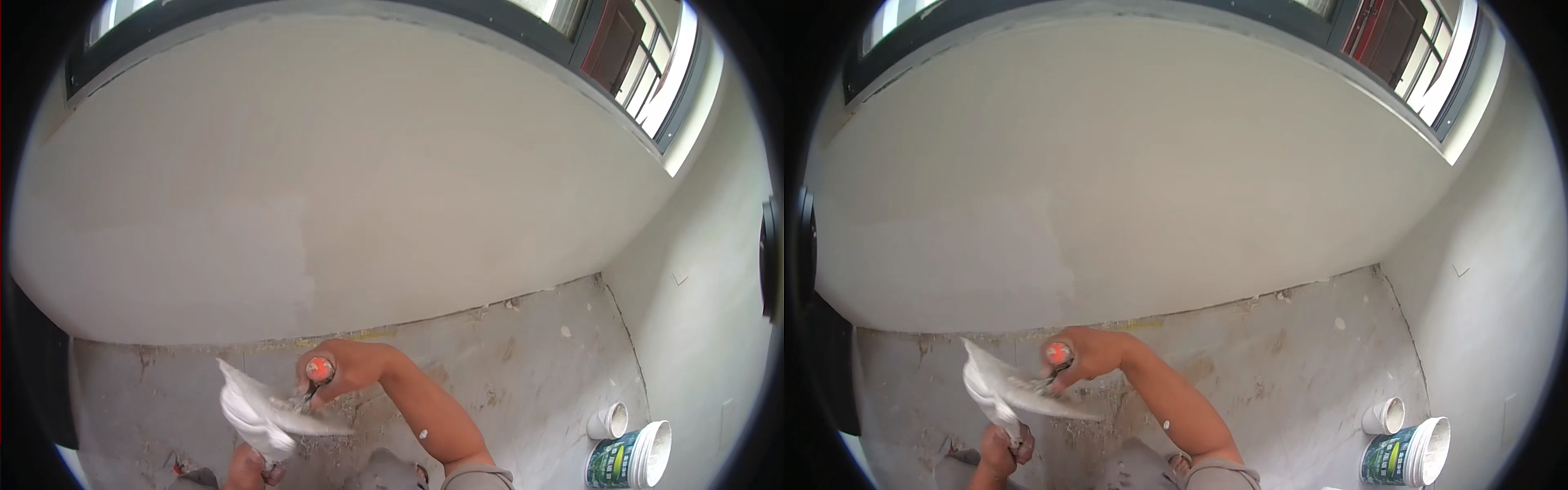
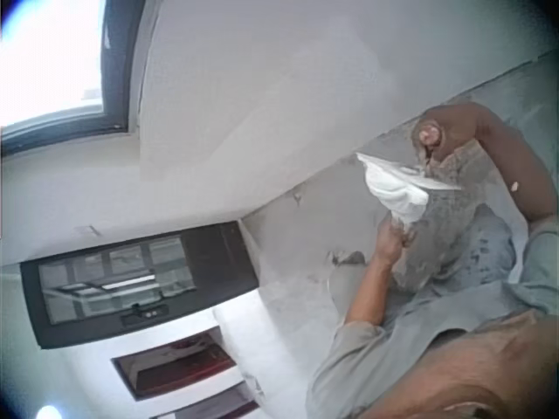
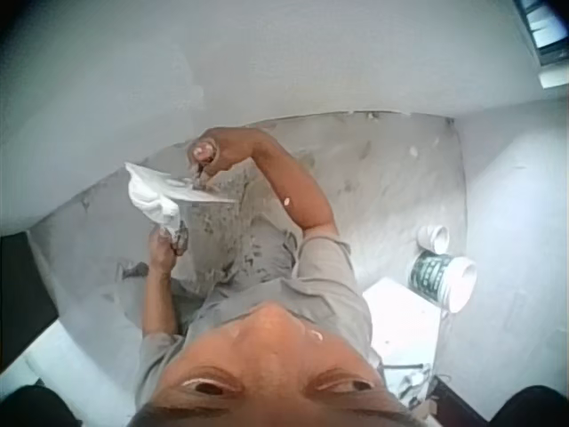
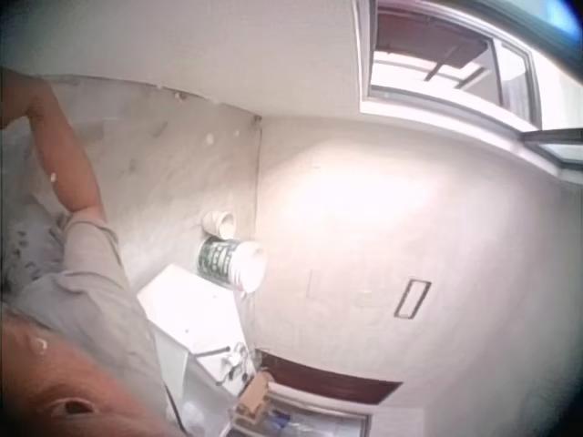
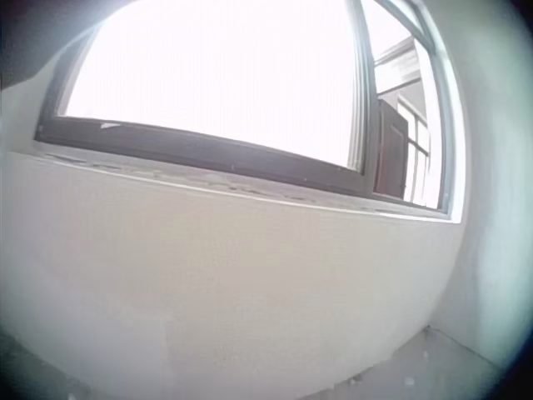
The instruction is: The person applies putty to a wall using a trowel and a putty knife, repeatedly picking up the material from a white bucket on the floor. They use the tools to spread and smooth the putty across the wall surface to fill in gaps.
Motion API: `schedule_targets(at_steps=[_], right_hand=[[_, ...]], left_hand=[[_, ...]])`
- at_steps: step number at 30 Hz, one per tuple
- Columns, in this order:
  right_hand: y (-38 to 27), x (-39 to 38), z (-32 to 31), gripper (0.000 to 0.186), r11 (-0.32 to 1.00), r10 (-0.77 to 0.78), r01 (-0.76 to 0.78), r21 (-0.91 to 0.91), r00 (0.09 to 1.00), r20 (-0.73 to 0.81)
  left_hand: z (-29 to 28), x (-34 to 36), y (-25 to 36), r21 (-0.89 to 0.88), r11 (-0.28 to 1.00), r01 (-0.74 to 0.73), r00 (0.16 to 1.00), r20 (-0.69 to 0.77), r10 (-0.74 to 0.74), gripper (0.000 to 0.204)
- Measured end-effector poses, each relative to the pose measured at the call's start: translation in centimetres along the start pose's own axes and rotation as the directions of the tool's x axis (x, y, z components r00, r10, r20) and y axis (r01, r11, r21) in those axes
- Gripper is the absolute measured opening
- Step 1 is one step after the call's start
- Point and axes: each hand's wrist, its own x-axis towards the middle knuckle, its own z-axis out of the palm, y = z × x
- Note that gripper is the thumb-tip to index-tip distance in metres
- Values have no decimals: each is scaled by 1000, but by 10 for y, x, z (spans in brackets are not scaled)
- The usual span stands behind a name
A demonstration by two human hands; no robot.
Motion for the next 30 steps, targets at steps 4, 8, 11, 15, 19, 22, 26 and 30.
schedule_targets(at_steps=[4,8,11,15,19,22,26,30], right_hand=[[139,-12,15,20,826,560,-546,140,824,-94],[315,-47,73,32,290,660,375,880,588,-468],[377,-35,73,32,22,707,790,612,420,-568],[398,12,56,24,-14,684,901,434,325,-653],[389,52,48,22,-70,765,901,429,324,-556],[399,69,47,23,-118,745,898,425,363,-560],[399,89,40,22,-105,711,913,393,345,-613],[411,95,25,21,-30,712,926,377,284,-642]], left_hand=[[9,19,4,55,998,25,995,-98,-20,53],[12,25,-16,63,995,82,990,-118,-74,48],[22,26,-26,42,991,129,976,-183,-119,47],[18,29,-47,28,985,173,953,-257,-160,46],[4,14,-63,-17,986,167,931,-325,-163,43],[5,9,-62,-56,989,137,922,-357,-148,42],[4,2,-53,-44,990,131,913,-384,-137,42],[-3,-4,-44,35,995,97,924,-375,-77,44]])
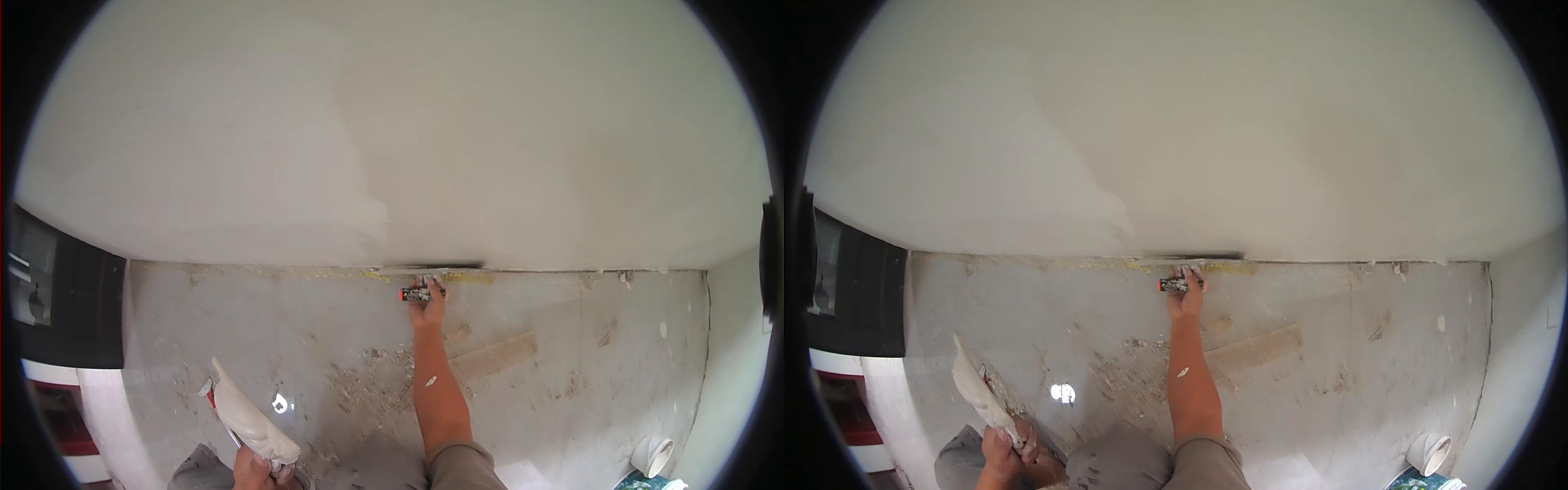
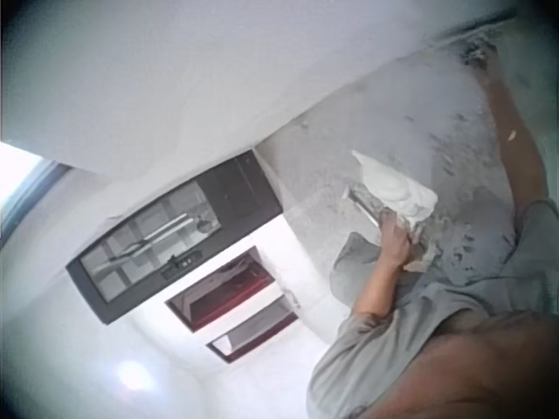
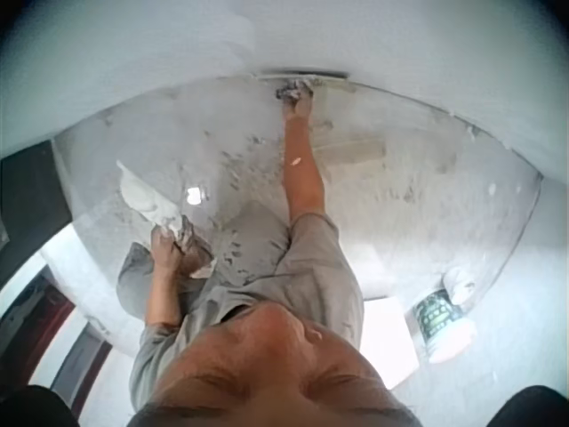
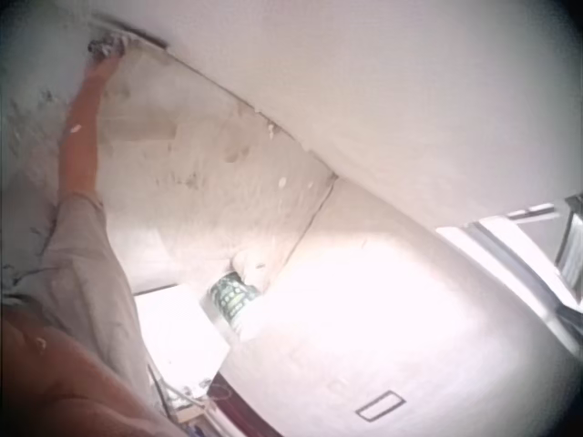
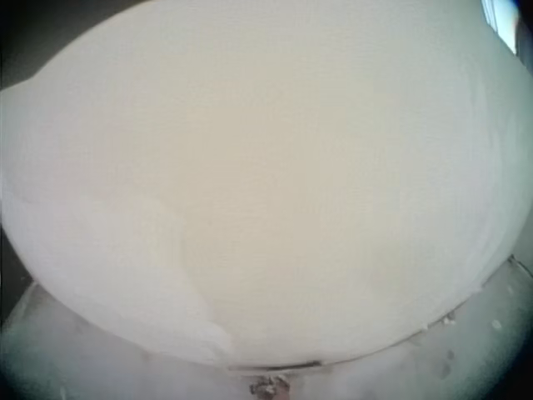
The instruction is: The person applies putty to a wall using a trowel and a putty knife, repeatedly picking up the material from a white bucket on the floor. They use the tools to spread and smooth the putty across the wall surface to fill in gaps.
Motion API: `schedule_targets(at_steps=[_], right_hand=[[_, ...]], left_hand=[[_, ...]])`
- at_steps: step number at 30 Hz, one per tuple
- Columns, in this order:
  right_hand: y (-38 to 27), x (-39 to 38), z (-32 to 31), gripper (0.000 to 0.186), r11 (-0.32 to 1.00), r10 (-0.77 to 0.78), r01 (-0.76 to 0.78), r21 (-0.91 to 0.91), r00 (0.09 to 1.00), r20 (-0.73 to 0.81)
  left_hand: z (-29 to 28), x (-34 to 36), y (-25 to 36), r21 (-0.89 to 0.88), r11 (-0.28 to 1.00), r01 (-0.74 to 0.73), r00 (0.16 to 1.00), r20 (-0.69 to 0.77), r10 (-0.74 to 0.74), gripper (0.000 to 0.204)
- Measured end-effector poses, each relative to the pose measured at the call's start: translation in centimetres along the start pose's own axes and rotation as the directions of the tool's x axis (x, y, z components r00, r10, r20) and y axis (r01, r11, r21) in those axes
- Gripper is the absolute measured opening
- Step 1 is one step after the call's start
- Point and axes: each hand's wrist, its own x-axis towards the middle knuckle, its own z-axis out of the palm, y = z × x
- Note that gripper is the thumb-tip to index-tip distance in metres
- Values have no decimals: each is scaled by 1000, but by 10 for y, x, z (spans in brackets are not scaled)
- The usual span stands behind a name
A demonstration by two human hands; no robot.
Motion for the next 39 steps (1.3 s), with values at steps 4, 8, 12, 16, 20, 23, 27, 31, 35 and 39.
schedule_targets(at_steps=[4,8,12,16,20,23,27,31,35,39], right_hand=[[-1,-17,15,30,1000,-19,18,7,987,160],[-10,-53,68,31,999,-50,53,-9,976,213],[-28,-107,133,32,979,-167,199,-42,905,391],[-38,-179,204,34,936,-274,342,-80,852,446],[-41,-248,277,29,872,-391,486,-56,762,516],[-51,-285,346,26,814,-478,579,-39,706,523],[-51,-343,427,21,781,-424,622,-51,588,689],[4,-406,416,24,831,-206,549,-90,455,866],[-11,-363,354,42,813,56,578,-73,48,997],[0,-377,354,27,726,578,529,-439,-124,806]], left_hand=[[-19,-11,9,16,1000,19,996,83,-20,47],[-45,-32,10,66,997,46,999,14,-47,52],[-44,-39,34,246,956,158,986,8,-165,65],[-68,-49,34,192,968,159,973,135,-186,61],[-73,-51,37,75,988,131,970,195,-144,53],[-68,-46,73,163,977,135,943,282,-177,49],[-65,-45,74,63,997,48,978,198,-60,58],[-81,-41,81,53,997,-62,984,173,52,64],[-81,-35,104,37,992,-122,978,177,114,64],[-93,-21,120,179,984,-10,958,285,-42,63]])
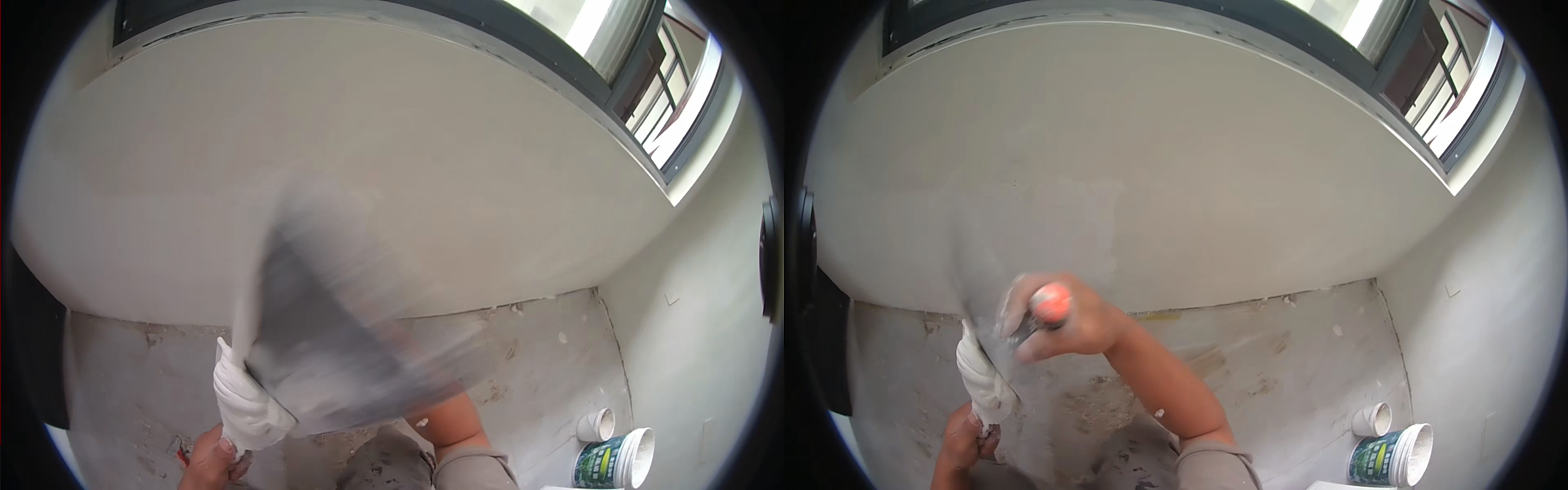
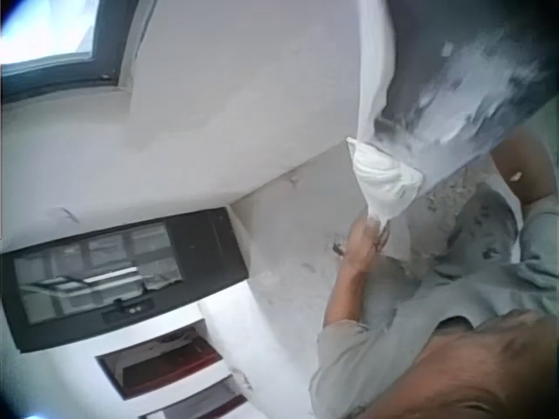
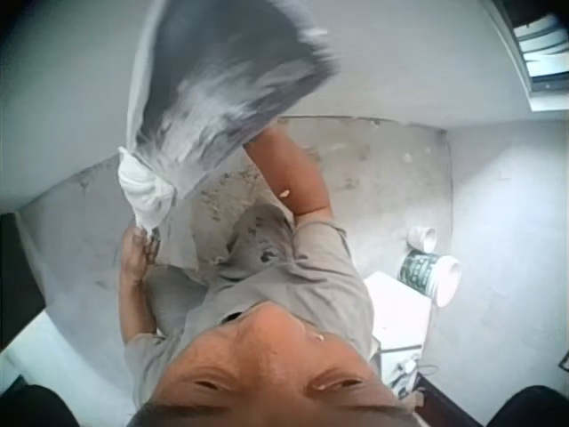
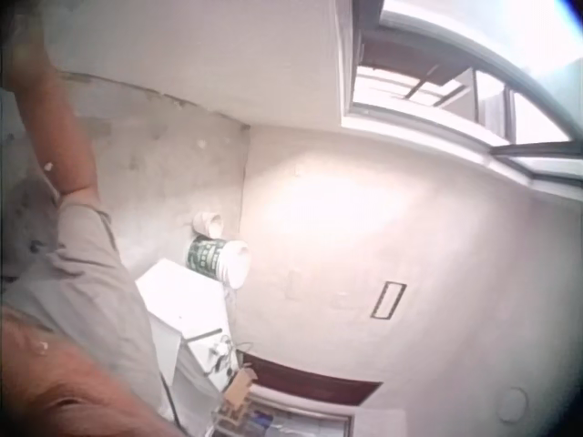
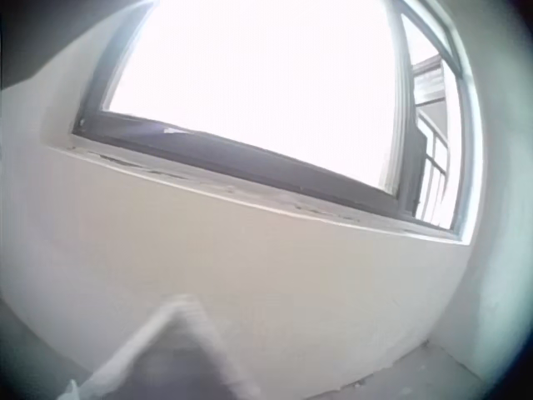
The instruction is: The person applies putty to a wall using a trowel and a putty knife, repeatedly picking up the material from a white bucket on the floor. They use the tools to spread and smooth the putty across the wall surface to fill in gaps.
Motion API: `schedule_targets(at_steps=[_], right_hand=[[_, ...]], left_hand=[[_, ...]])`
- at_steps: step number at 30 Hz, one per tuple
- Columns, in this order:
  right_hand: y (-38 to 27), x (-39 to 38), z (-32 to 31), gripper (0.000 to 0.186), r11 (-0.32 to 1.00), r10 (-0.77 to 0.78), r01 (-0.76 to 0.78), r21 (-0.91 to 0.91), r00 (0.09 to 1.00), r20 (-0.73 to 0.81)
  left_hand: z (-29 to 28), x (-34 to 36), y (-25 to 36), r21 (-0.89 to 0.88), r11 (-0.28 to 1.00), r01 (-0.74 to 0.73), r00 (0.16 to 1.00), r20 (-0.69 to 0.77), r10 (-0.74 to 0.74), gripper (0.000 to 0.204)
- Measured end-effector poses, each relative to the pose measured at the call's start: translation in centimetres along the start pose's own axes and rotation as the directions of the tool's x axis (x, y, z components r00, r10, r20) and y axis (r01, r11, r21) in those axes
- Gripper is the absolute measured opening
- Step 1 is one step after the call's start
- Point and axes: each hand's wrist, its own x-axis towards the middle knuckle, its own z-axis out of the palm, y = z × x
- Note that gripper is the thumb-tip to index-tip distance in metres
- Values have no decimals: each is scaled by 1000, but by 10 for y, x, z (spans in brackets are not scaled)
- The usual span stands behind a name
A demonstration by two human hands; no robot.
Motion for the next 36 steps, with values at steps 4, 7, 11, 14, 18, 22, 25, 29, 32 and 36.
schedule_targets(at_steps=[4,7,11,14,18,22,25,29,32,36], right_hand=[[46,-43,-48,26,444,821,-735,-513,563,-95],[81,-128,-72,24,477,803,-868,-136,493,-334],[109,-129,-34,25,784,566,115,610,272,-779],[139,-83,-30,26,660,421,674,332,34,-906],[138,21,-23,17,438,580,865,242,-67,-812],[105,69,-23,18,270,654,948,169,-51,-755],[47,68,-42,13,256,658,955,149,-60,-750],[-26,12,-90,12,268,563,954,136,-41,-825],[-112,-40,-150,13,260,577,965,28,-131,-806],[-229,-124,-234,16,365,563,930,-44,-258,-785]], left_hand=[[-12,15,-15,-138,983,-120,984,112,136,59],[-14,17,4,-66,984,-163,986,-40,160,56],[-14,-13,32,-221,975,-21,998,-70,6,47],[25,-10,125,13,1000,6,998,-58,-5,46],[87,14,234,342,935,-93,991,125,53,46],[125,12,287,405,914,32,967,218,-131,51],[153,20,329,399,913,85,944,262,-202,52],[192,30,352,460,884,85,925,292,-241,51],[239,35,365,348,909,228,917,239,-321,46],[322,56,386,391,867,307,886,215,-411,42]])
